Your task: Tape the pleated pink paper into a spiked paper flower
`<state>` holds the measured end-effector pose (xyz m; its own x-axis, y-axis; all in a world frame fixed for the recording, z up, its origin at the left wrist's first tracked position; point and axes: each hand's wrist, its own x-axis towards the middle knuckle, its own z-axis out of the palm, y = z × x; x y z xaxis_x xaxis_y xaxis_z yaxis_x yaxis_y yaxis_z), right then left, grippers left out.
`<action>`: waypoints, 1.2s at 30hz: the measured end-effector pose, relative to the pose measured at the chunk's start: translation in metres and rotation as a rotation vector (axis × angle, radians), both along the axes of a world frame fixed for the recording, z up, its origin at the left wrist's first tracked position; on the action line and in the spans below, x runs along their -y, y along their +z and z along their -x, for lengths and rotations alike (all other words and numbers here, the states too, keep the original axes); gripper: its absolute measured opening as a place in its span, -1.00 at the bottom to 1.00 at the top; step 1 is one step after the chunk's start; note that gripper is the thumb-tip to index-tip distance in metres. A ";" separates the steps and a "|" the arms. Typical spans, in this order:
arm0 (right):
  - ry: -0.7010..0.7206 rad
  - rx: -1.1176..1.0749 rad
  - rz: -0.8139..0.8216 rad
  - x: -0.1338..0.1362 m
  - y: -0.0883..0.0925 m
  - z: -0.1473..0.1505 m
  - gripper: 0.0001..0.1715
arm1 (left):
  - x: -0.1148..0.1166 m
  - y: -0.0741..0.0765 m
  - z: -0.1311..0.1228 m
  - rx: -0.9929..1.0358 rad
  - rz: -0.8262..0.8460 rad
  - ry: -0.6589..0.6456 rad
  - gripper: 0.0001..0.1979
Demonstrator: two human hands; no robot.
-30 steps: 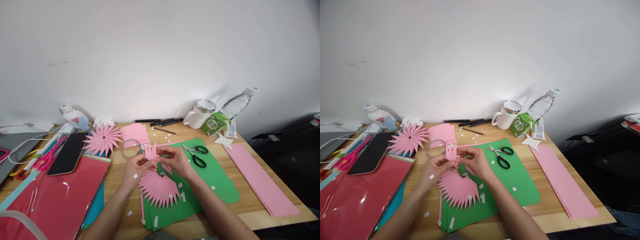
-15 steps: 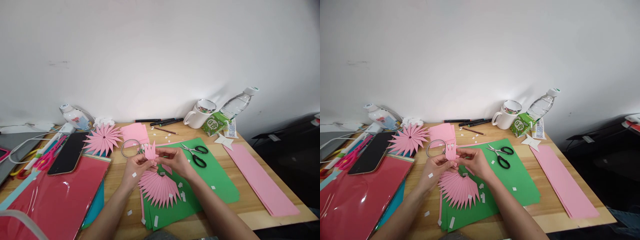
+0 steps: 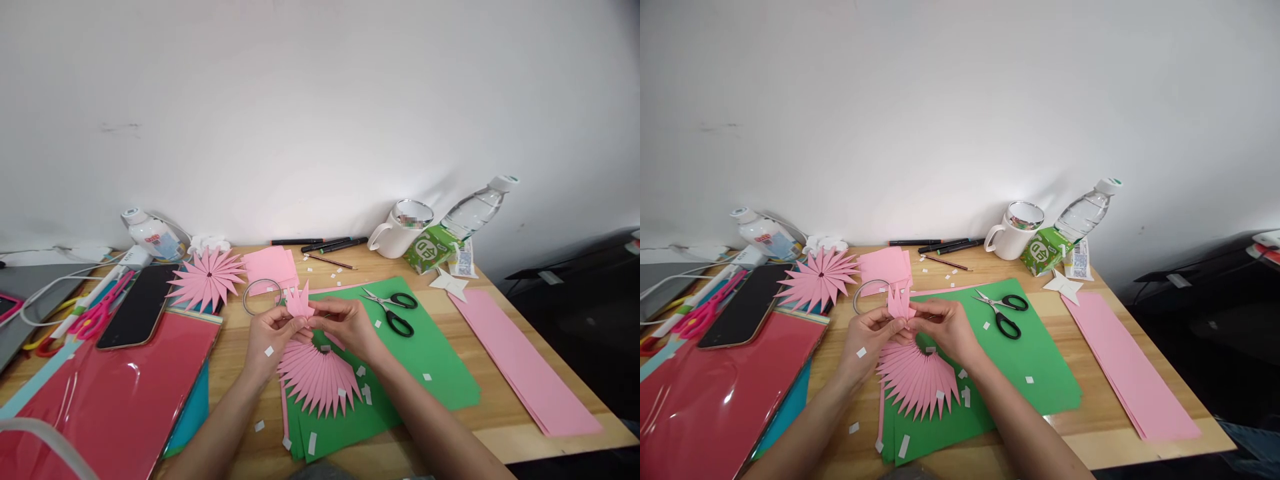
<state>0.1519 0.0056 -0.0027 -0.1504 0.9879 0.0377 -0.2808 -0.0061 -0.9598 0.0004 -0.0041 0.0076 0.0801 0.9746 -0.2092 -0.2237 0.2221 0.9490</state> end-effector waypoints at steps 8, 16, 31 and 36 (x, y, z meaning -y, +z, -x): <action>0.029 0.016 0.001 -0.001 -0.003 0.000 -0.73 | 0.000 0.000 0.000 -0.005 -0.036 -0.007 -0.78; 0.026 0.235 -0.186 -0.001 -0.001 -0.006 -0.73 | 0.000 -0.002 -0.001 0.002 -0.041 -0.048 -0.74; 0.132 0.468 -0.236 0.001 0.004 -0.010 -0.68 | 0.000 -0.004 0.000 -0.020 -0.037 -0.050 -0.72; 0.131 0.386 -0.190 0.002 -0.001 -0.007 -0.66 | 0.000 -0.001 0.002 -0.074 -0.057 -0.076 -0.76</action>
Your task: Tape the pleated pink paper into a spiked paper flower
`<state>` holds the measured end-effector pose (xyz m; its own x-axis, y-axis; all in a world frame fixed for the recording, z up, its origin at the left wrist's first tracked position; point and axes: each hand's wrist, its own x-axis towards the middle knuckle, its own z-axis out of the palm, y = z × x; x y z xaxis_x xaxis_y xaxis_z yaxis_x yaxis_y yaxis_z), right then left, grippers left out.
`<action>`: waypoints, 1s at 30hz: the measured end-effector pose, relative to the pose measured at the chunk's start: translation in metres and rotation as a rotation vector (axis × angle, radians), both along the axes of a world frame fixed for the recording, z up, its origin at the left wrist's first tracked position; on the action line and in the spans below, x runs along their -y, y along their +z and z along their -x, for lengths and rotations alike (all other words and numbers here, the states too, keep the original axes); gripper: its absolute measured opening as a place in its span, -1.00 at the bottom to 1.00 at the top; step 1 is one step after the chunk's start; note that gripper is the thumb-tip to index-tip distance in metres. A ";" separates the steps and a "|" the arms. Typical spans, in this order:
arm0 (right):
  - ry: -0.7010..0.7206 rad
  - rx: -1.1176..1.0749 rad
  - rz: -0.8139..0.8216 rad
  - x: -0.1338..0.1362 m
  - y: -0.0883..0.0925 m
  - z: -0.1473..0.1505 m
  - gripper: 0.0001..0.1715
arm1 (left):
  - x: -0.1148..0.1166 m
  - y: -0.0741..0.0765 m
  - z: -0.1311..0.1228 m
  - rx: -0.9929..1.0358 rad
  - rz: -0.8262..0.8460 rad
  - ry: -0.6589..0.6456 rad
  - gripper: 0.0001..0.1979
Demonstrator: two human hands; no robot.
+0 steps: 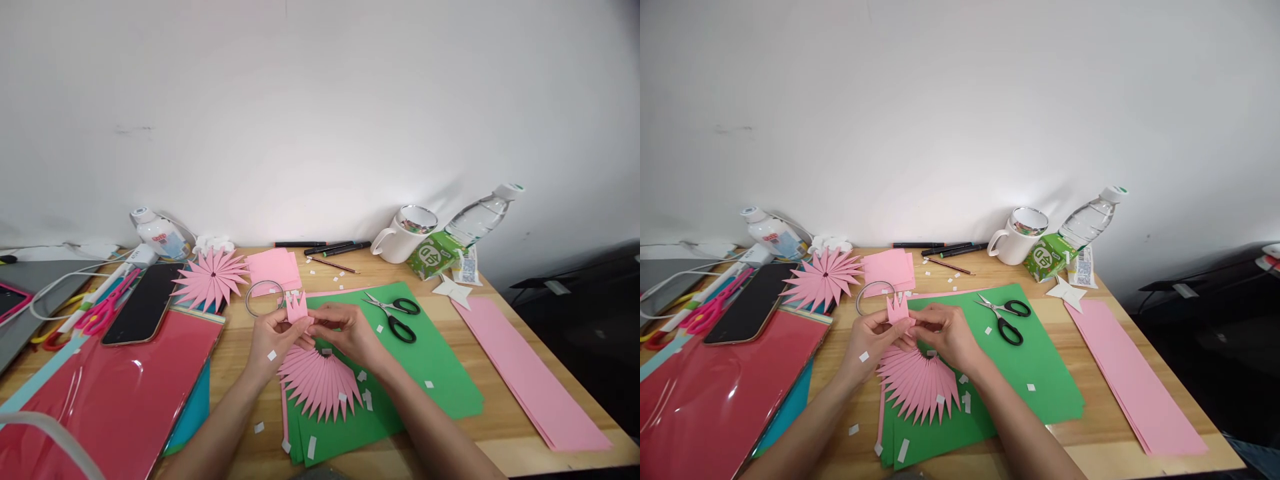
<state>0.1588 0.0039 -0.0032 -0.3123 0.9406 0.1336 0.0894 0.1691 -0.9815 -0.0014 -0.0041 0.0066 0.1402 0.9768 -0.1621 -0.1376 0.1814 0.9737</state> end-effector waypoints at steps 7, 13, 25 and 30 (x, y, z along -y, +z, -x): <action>0.045 -0.362 0.315 0.000 0.005 0.007 -0.61 | 0.001 0.010 -0.003 0.055 0.031 0.008 -0.73; -0.034 -0.388 0.288 0.000 -0.007 0.014 -0.55 | 0.004 0.007 -0.005 0.037 0.021 0.008 -0.70; 0.001 0.577 -0.419 -0.041 0.015 0.019 -0.70 | -0.018 0.003 0.032 -0.238 -0.274 0.563 -0.75; 0.284 1.035 -0.550 -0.061 0.021 0.055 -0.69 | -0.020 -0.003 0.036 -0.455 -0.270 0.533 -0.81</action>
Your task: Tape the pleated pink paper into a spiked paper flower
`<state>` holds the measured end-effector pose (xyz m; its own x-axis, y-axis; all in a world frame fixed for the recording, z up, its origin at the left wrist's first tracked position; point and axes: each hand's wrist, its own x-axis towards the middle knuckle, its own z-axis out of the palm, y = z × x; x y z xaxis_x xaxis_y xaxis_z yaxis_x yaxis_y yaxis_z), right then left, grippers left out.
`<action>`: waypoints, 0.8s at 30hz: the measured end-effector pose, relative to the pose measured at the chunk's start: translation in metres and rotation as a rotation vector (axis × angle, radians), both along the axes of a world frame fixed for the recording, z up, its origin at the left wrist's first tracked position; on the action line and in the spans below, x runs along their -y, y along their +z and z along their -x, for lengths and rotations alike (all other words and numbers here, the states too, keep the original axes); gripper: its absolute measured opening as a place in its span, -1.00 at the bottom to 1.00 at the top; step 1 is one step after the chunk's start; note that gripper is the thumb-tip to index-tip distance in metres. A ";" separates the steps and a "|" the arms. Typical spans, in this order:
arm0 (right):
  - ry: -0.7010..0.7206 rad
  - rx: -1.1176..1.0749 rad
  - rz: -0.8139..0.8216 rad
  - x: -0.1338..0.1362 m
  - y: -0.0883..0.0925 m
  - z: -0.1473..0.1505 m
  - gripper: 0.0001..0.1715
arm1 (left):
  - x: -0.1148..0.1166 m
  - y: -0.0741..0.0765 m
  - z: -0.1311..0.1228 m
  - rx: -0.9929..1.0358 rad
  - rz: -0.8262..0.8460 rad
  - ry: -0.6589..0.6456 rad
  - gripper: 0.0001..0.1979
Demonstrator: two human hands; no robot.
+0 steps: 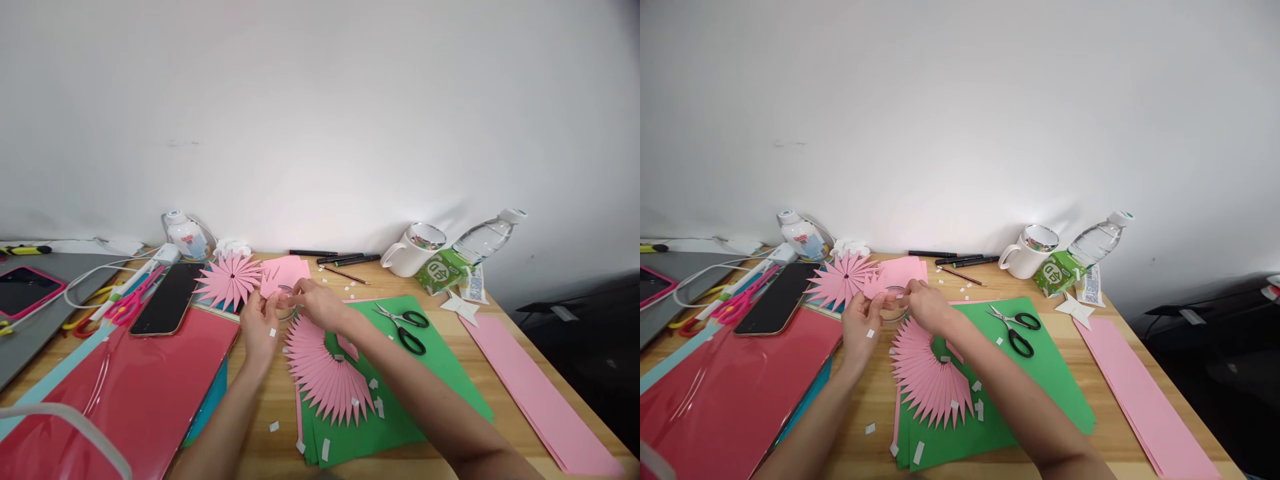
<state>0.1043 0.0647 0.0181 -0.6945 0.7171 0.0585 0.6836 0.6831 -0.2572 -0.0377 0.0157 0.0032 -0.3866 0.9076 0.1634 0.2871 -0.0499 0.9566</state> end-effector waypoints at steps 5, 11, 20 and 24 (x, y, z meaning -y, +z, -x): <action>0.090 0.063 0.002 -0.006 0.005 0.015 -0.79 | -0.002 -0.006 0.004 -0.249 -0.017 0.024 -0.87; 0.097 -0.028 0.005 -0.006 0.021 0.000 -0.80 | 0.000 -0.002 0.005 -0.405 -0.017 0.088 -0.84; 0.010 -0.715 -0.092 0.017 0.015 -0.012 -0.77 | 0.004 0.007 -0.010 0.236 0.009 -0.116 -0.72; -0.142 -0.856 -0.155 0.040 0.005 0.003 -0.74 | 0.005 0.006 -0.010 0.250 0.016 -0.078 -0.68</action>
<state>0.1010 0.0249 0.0228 -0.2725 0.7344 0.6216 0.3799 0.6756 -0.6318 -0.0272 0.0104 0.0090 -0.3416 0.9381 0.0572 0.0377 -0.0472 0.9982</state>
